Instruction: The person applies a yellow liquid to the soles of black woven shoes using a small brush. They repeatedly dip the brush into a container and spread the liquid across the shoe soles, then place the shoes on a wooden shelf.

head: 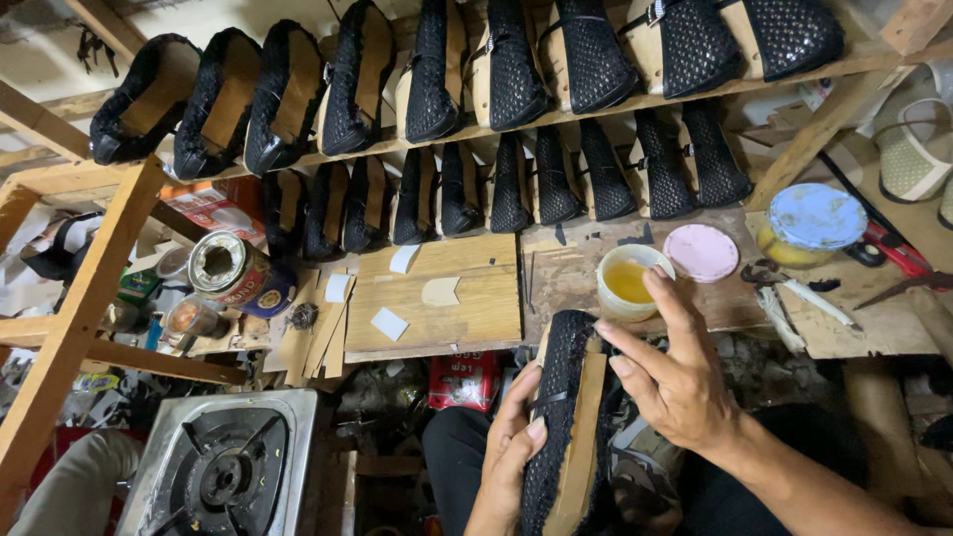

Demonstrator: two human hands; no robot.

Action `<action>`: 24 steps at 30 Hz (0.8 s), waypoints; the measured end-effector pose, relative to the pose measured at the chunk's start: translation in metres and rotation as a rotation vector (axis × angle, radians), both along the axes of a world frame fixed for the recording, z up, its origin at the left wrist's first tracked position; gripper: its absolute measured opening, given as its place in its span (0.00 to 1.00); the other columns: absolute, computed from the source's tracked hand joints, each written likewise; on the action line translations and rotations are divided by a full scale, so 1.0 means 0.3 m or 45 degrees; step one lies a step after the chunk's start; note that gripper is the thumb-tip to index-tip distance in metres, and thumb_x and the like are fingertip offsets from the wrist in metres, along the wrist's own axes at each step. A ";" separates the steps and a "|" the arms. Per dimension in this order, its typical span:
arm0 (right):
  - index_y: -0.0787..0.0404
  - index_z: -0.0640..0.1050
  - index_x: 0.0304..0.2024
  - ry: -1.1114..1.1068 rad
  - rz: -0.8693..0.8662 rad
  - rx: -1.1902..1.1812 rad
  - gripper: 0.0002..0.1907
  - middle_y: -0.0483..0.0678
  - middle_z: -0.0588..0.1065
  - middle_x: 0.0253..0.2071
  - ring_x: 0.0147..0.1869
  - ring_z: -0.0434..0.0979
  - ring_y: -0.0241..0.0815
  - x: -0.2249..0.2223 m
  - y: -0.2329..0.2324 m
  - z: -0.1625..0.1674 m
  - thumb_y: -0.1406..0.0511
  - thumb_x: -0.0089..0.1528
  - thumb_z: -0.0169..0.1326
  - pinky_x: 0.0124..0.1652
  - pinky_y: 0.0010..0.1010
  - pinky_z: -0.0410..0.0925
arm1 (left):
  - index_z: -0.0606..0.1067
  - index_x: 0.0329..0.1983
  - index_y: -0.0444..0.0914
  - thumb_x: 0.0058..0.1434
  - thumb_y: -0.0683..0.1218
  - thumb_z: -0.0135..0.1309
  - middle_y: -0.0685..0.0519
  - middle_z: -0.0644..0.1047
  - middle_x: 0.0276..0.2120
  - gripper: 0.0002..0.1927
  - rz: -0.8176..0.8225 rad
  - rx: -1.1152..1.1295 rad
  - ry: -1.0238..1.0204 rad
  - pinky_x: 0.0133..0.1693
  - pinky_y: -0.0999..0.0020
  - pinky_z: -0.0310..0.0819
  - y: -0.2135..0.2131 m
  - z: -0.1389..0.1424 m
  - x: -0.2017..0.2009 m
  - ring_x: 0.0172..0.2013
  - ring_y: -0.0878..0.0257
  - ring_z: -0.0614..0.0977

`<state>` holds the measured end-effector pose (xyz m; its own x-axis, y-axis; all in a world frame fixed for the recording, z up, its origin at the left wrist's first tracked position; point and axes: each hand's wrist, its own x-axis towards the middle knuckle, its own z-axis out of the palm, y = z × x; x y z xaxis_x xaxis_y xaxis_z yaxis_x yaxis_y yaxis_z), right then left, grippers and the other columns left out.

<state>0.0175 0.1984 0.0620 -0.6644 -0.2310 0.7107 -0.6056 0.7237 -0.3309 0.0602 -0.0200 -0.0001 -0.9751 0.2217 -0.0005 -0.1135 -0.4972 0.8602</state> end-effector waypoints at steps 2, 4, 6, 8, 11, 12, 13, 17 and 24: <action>0.59 0.82 0.52 0.061 -0.035 0.081 0.19 0.67 0.56 0.72 0.77 0.54 0.65 -0.001 0.005 0.000 0.60 0.60 0.57 0.74 0.55 0.48 | 0.62 0.71 0.31 0.59 0.48 0.51 0.42 0.61 0.73 0.37 -0.010 0.027 -0.013 0.69 0.57 0.55 0.002 -0.002 -0.004 0.71 0.52 0.65; 0.56 0.82 0.52 0.083 -0.017 0.075 0.17 0.61 0.58 0.72 0.78 0.55 0.61 -0.006 0.008 -0.004 0.60 0.62 0.57 0.75 0.52 0.50 | 0.61 0.72 0.31 0.59 0.49 0.50 0.41 0.63 0.72 0.37 -0.022 0.051 -0.024 0.69 0.58 0.56 0.004 -0.002 -0.008 0.70 0.52 0.66; 0.55 0.83 0.52 0.092 0.010 0.038 0.16 0.60 0.59 0.72 0.79 0.55 0.60 -0.013 0.010 -0.011 0.60 0.64 0.56 0.75 0.50 0.51 | 0.61 0.72 0.31 0.59 0.49 0.51 0.41 0.65 0.70 0.38 -0.036 0.069 -0.054 0.68 0.59 0.58 0.006 0.001 -0.012 0.69 0.53 0.67; 0.56 0.82 0.53 0.067 0.031 -0.030 0.16 0.61 0.58 0.73 0.80 0.53 0.60 -0.020 0.010 -0.022 0.59 0.65 0.54 0.76 0.51 0.50 | 0.61 0.72 0.32 0.58 0.49 0.51 0.41 0.66 0.70 0.38 -0.056 0.085 -0.084 0.67 0.59 0.60 0.007 0.005 -0.008 0.68 0.53 0.68; 0.55 0.82 0.54 -0.029 0.188 -0.050 0.19 0.64 0.54 0.75 0.80 0.50 0.61 -0.032 -0.005 -0.043 0.57 0.64 0.54 0.75 0.54 0.46 | 0.60 0.72 0.32 0.58 0.53 0.51 0.41 0.67 0.69 0.40 -0.079 0.102 -0.099 0.65 0.59 0.63 0.007 0.016 -0.001 0.66 0.53 0.71; 0.53 0.82 0.53 -0.026 0.227 -0.048 0.18 0.61 0.55 0.76 0.81 0.50 0.61 -0.030 -0.006 -0.047 0.57 0.64 0.54 0.76 0.53 0.47 | 0.60 0.73 0.33 0.59 0.55 0.51 0.42 0.67 0.68 0.40 -0.083 0.106 -0.105 0.65 0.59 0.64 0.006 0.020 -0.003 0.66 0.53 0.72; 0.50 0.83 0.52 -0.024 0.269 -0.045 0.16 0.58 0.56 0.76 0.81 0.50 0.60 -0.027 -0.007 -0.051 0.57 0.63 0.54 0.76 0.52 0.47 | 0.60 0.73 0.33 0.59 0.56 0.51 0.42 0.68 0.68 0.41 -0.085 0.111 -0.111 0.64 0.59 0.65 0.005 0.023 -0.004 0.65 0.53 0.72; 0.49 0.82 0.53 0.042 0.221 -0.016 0.16 0.57 0.54 0.76 0.82 0.49 0.60 -0.013 -0.008 -0.051 0.58 0.65 0.53 0.75 0.52 0.48 | 0.60 0.73 0.32 0.60 0.58 0.51 0.42 0.69 0.67 0.42 -0.101 0.178 -0.089 0.64 0.60 0.67 0.003 0.034 -0.003 0.64 0.54 0.74; 0.49 0.82 0.52 0.203 0.313 0.139 0.15 0.50 0.56 0.75 0.81 0.50 0.56 0.012 -0.026 -0.034 0.56 0.63 0.58 0.76 0.54 0.49 | 0.60 0.72 0.33 0.60 0.53 0.50 0.42 0.71 0.64 0.38 -0.067 0.135 -0.131 0.62 0.60 0.69 0.004 0.046 -0.013 0.61 0.54 0.76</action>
